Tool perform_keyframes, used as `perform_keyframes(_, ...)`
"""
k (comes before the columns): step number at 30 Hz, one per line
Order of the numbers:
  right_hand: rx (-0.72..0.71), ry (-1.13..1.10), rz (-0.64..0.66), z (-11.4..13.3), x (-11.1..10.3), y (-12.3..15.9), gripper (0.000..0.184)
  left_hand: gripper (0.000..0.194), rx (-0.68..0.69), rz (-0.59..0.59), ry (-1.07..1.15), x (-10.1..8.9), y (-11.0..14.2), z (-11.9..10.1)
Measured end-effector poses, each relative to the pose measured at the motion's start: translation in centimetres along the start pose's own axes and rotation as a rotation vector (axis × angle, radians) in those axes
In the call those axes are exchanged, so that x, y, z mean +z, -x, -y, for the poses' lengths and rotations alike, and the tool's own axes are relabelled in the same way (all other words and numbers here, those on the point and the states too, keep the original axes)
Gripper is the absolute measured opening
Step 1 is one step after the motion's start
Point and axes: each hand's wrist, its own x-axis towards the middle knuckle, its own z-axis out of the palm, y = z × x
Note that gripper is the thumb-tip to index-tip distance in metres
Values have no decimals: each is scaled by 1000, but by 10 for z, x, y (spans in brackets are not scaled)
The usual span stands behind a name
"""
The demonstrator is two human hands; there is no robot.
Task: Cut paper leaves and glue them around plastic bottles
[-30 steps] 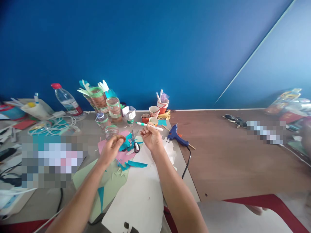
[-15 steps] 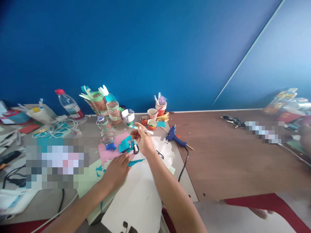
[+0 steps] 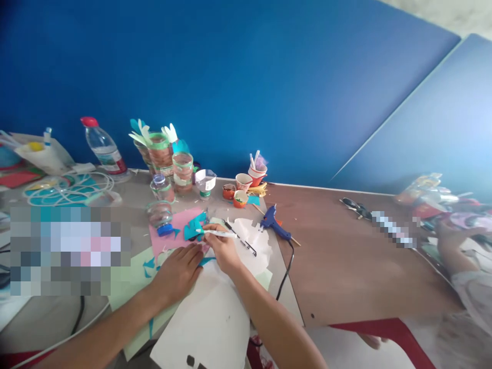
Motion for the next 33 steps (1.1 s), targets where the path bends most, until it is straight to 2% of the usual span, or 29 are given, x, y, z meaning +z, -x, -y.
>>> perform_keyframes(5, -182, 452, 40, 1, -4, 2, 16, 32, 6, 16, -1, -4, -1, 0)
perform_keyframes(8, -243, 597, 99, 6, -7, 1, 16, 32, -11, 36, 38, -6, -2, 0)
perform_keyframes(11, -246, 669, 124, 10, -9, 1, 16, 31, -20, 53, 69, -8, -3, 1)
perform_keyframes(15, -229, 639, 32, 15, -8, 3, 15, 27, -8, 73, 48, -12, -5, -1)
perform_keyframes(21, -27, 254, -95, 1, -1, 8, 21, 26, -27, 52, -30, -9, -3, -8)
perform_keyframes(27, -26, 436, -74, -8, -1, 7, 22, 26, -44, 53, 54, -9, -1, -3)
perform_keyframes(33, -9, 398, -69, -6, -4, 4, 22, 22, -85, 69, 155, -20, -5, 7)
